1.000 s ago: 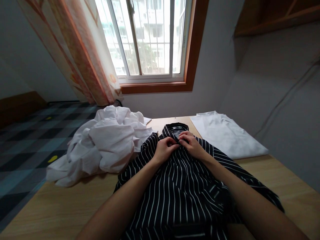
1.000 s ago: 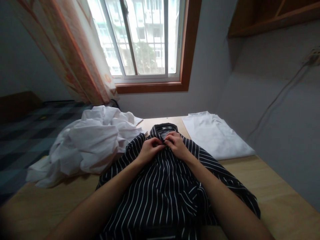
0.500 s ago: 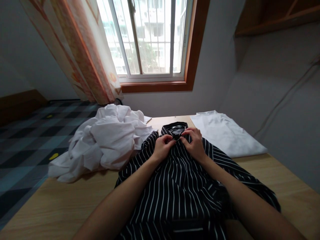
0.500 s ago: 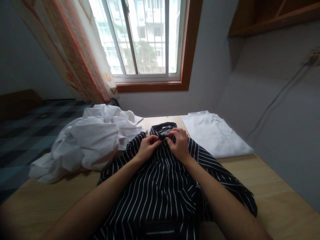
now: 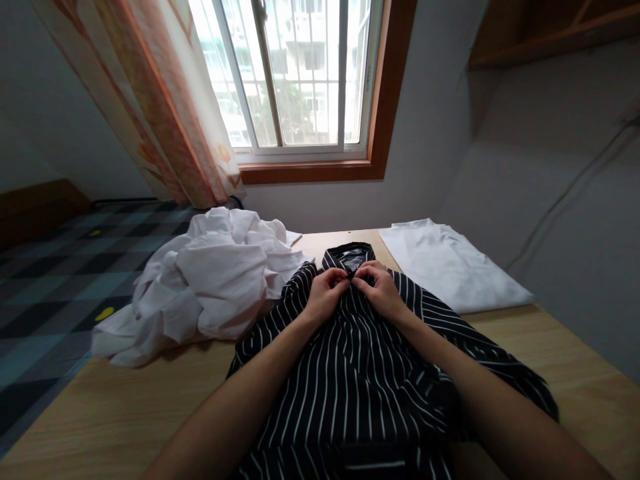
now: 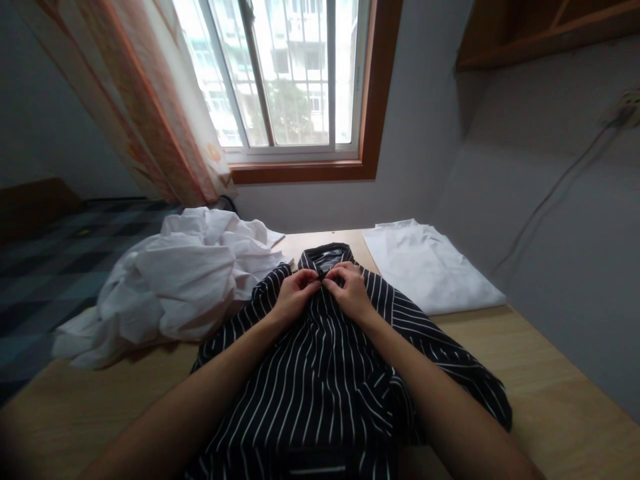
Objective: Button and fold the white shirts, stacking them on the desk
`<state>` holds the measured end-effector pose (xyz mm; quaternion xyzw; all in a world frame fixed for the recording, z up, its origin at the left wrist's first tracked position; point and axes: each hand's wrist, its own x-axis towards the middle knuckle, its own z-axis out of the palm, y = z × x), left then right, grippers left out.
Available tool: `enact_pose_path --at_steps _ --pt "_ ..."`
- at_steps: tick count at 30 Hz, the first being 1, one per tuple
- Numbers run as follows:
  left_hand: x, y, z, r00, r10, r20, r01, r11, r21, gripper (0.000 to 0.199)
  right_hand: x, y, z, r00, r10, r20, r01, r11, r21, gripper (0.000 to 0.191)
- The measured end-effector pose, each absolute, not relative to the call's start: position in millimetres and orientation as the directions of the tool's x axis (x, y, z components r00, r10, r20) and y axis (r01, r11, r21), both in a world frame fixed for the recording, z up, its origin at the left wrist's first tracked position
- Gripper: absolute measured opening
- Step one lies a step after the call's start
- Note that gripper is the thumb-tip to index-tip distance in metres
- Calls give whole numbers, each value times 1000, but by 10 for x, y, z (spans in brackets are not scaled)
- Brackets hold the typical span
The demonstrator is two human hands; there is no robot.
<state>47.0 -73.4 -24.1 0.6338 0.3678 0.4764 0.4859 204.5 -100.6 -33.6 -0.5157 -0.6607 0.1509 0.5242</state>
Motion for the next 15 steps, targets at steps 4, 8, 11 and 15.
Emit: enact_pose_path --at_steps 4,8,11,15 --pt "471 -755 -221 289 922 257 57 -285 957 13 2046 -1002 -352 86 851 518 548 393 -738 7" --pt "468 -752 -217 237 920 312 142 -351 926 11 1987 -1041 -335 91 852 516 627 354 -694 7" --pt "472 -766 -211 192 906 377 201 -412 889 9 1938 -1063 -318 149 843 517 658 305 -688 7" --pt "489 -819 -190 203 869 452 229 -491 841 8 1934 -1052 -328 176 835 521 630 311 -711 9"
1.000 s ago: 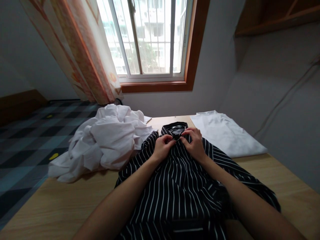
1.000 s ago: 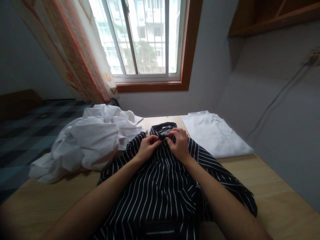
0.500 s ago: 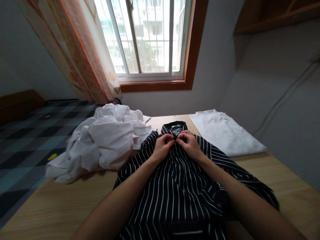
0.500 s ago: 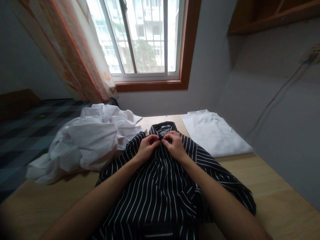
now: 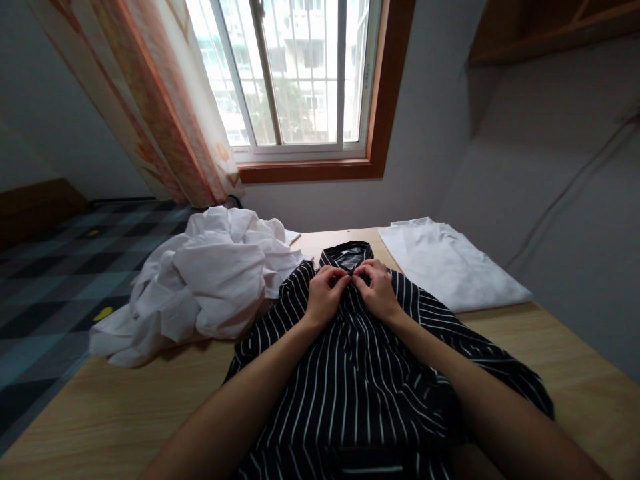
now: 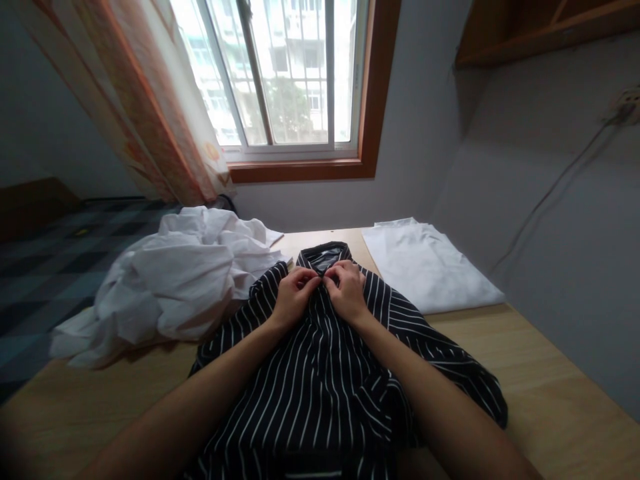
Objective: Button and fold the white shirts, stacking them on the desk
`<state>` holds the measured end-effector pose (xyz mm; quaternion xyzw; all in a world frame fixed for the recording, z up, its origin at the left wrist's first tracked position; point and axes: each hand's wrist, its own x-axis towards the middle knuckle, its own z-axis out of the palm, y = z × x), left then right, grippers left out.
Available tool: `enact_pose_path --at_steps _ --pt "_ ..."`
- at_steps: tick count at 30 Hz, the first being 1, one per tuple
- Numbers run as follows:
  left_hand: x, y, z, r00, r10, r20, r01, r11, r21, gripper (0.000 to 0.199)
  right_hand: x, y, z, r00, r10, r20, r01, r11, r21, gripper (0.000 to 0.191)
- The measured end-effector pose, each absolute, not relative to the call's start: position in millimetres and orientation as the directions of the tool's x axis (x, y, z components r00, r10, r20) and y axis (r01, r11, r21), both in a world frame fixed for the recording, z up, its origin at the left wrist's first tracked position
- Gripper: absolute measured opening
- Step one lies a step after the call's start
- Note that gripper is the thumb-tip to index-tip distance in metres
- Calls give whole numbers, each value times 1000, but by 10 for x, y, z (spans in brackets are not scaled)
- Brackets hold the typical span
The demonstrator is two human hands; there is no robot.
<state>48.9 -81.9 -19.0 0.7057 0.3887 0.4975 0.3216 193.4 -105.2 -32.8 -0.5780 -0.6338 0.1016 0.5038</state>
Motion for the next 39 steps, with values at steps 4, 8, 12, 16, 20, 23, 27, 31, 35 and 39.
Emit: enact_pose_path --at_steps 4,8,12,16,20,23,27,31,35,39 --pt "493 -859 -171 250 829 501 175 -548 818 12 1988 -1001 -384 172 842 511 536 355 -766 10" --pt "479 -878 -166 256 804 536 194 -586 787 15 2012 -972 -426 152 864 479 420 382 -823 17" --pt "468 -876 -176 207 817 539 287 -577 765 10 1987 -995 -411 106 868 484 434 398 -808 22" --pt "432 -786 -180 75 858 508 301 -505 809 9 2032 -968 -374 222 836 501 440 373 -817 21" --pt "388 -713 -161 -26 877 480 306 -450 839 5 2125 -909 -352 315 837 447 362 329 -872 25" --pt "420 -781 -135 113 846 521 294 -529 796 8 2113 -909 -345 246 855 457 361 357 -861 24" --pt "503 -906 -127 222 800 557 326 -600 731 11 2029 -948 -330 167 831 530 429 423 -798 19" --pt "513 -907 -147 184 822 538 325 -568 756 12 1997 -968 -316 143 822 551 430 449 -783 19" --pt "492 -871 -155 193 823 535 322 -568 757 8 2001 -989 -300 124 824 553 451 450 -771 17" --pt "493 -869 -165 148 817 557 337 -571 748 6 1975 -1043 -267 123 826 550 577 391 -717 16"
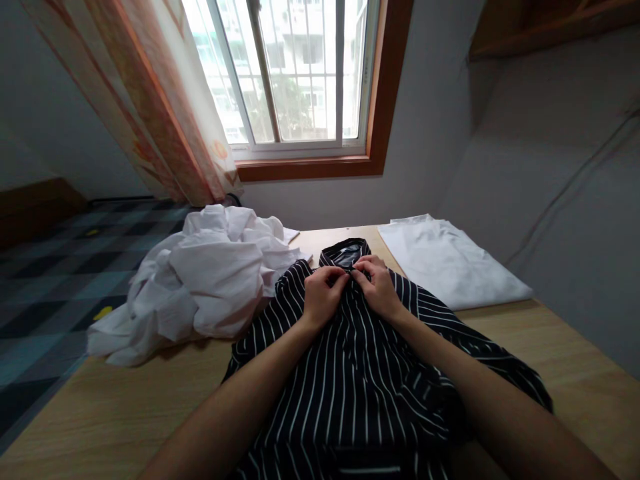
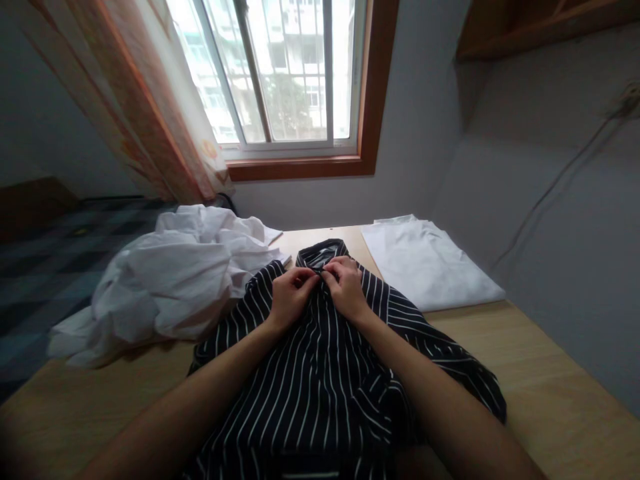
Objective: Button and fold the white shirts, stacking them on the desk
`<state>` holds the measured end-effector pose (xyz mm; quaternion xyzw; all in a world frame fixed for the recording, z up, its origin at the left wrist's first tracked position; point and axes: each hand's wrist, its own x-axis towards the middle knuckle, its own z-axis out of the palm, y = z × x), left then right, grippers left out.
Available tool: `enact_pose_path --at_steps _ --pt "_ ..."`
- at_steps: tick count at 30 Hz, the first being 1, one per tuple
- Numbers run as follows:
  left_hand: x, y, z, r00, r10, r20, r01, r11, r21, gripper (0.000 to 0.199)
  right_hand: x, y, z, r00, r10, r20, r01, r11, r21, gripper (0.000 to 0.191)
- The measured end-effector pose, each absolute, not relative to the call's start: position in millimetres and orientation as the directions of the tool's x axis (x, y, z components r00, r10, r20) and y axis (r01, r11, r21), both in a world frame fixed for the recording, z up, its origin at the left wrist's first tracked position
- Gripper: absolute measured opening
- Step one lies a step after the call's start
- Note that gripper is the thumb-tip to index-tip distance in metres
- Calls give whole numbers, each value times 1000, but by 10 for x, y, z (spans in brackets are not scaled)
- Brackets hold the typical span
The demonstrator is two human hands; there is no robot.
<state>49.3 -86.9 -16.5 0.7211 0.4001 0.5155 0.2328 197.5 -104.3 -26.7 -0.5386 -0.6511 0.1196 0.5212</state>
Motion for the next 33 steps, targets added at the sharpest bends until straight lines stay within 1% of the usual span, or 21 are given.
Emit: enact_pose_path --at_steps 3,6,8,10,12,14,16,17,19,22,24,26,27,29,31,33 --pt "497 -887 -174 160 781 604 396 -611 685 6 1926 -1092 -239 122 824 554 671 343 -658 15" --pt "505 -916 -175 163 732 662 463 -649 604 8 1876 -1123 -228 144 809 570 722 308 -620 16" --pt "511 -925 -173 145 715 683 476 -656 585 9 1865 -1123 -236 171 798 578 743 280 -607 17" --pt "507 -904 -170 94 741 664 445 -629 638 9 1886 -1102 -253 230 791 568 740 237 -629 18" --pt "484 -844 -171 -4 809 588 376 -544 750 8 1936 -1064 -266 313 786 533 684 203 -701 19" --pt "443 -759 -176 -117 875 470 320 -415 852 10 1999 -1017 -269 391 794 465 540 210 -815 19" --pt "402 -687 -181 -176 907 382 307 -319 897 12 2057 -971 -261 418 823 384 369 233 -900 22" --pt "389 -669 -179 -171 916 364 313 -299 901 12 2081 -950 -256 417 838 351 300 238 -924 24" --pt "387 -682 -154 -130 921 368 329 -310 892 10 2116 -915 -245 407 860 309 221 236 -947 27" --pt "442 -812 -53 -58 887 457 374 -405 834 10 2153 -887 -217 417 861 291 163 244 -956 28" --pt "498 -927 36 85 864 497 415 -484 770 14 2172 -888 -173 426 855 295 131 264 -956 28" --pt "549 -1019 105 289 850 441 425 -526 737 16 2188 -905 -103 420 853 309 97 296 -950 26" --pt "568 -1046 125 364 845 393 417 -525 742 14 2193 -918 -60 415 852 318 81 314 -946 25" --pt "590 -1058 136 437 839 324 387 -500 775 6 2195 -952 32 406 853 328 48 339 -940 23" --pt "588 -1019 123 443 845 299 338 -466 818 4 2182 -989 121 383 863 329 36 342 -939 22" --pt "569 -950 103 426 859 284 274 -422 864 5 2156 -1026 193 332 872 360 67 359 -931 21"
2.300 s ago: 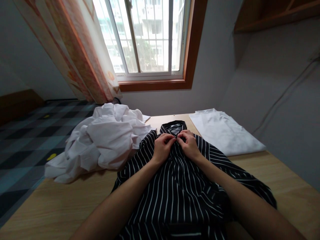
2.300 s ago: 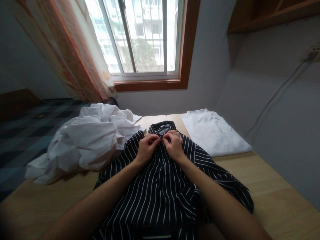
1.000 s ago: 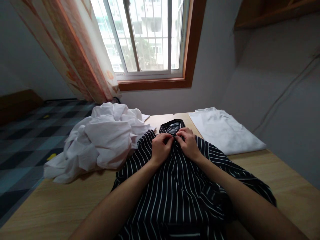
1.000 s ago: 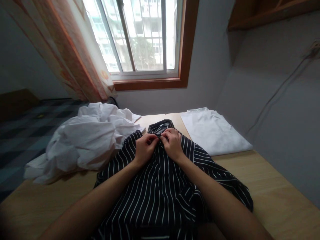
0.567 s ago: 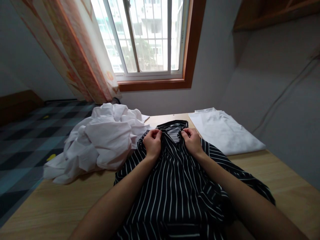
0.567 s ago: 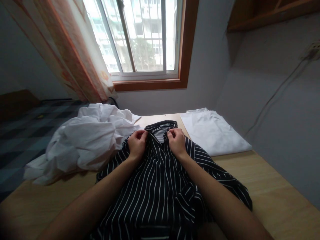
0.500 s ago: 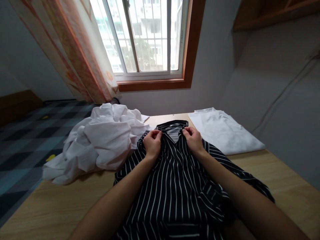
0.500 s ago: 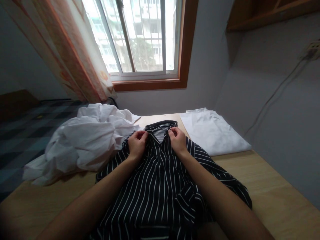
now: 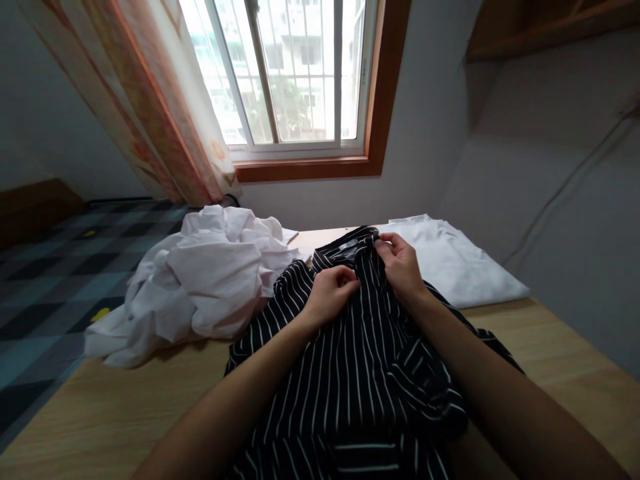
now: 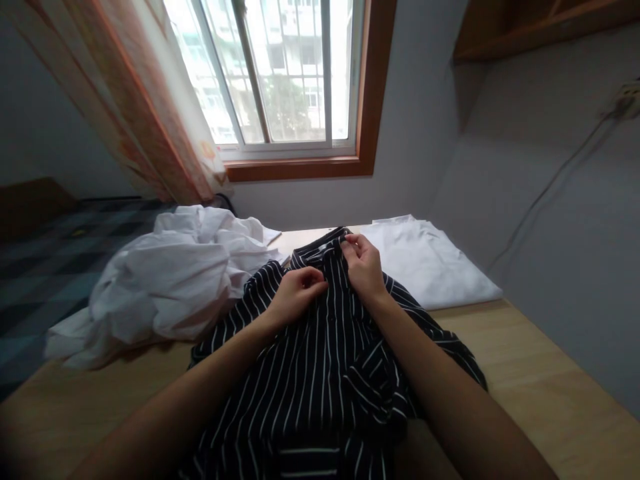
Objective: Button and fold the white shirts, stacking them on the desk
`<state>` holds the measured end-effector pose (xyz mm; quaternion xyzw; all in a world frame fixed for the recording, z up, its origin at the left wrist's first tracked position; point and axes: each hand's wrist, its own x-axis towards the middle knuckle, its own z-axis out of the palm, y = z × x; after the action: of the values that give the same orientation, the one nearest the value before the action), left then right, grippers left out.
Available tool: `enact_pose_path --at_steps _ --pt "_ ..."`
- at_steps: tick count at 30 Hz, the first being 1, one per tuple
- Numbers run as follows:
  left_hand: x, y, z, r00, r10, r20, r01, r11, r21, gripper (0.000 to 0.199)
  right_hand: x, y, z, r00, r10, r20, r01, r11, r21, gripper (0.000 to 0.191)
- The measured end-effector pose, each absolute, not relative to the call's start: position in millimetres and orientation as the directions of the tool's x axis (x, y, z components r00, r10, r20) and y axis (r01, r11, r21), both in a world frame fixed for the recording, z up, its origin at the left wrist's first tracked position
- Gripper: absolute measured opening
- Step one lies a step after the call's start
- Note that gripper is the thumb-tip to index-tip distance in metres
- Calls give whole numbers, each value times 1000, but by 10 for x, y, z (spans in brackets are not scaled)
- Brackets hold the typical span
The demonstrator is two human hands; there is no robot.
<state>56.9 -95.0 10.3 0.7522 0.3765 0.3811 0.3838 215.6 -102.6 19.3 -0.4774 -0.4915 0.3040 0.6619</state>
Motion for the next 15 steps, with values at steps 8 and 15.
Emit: enact_pose_path --at_steps 8,15 --pt "516 -780 7 348 914 209 63 -245 967 12 2032 -1186 256 234 795 560 676 281 -681 10" --pt "500 -808 -2 376 874 308 128 -378 917 8 2034 -1136 128 167 906 388 710 162 -685 9"
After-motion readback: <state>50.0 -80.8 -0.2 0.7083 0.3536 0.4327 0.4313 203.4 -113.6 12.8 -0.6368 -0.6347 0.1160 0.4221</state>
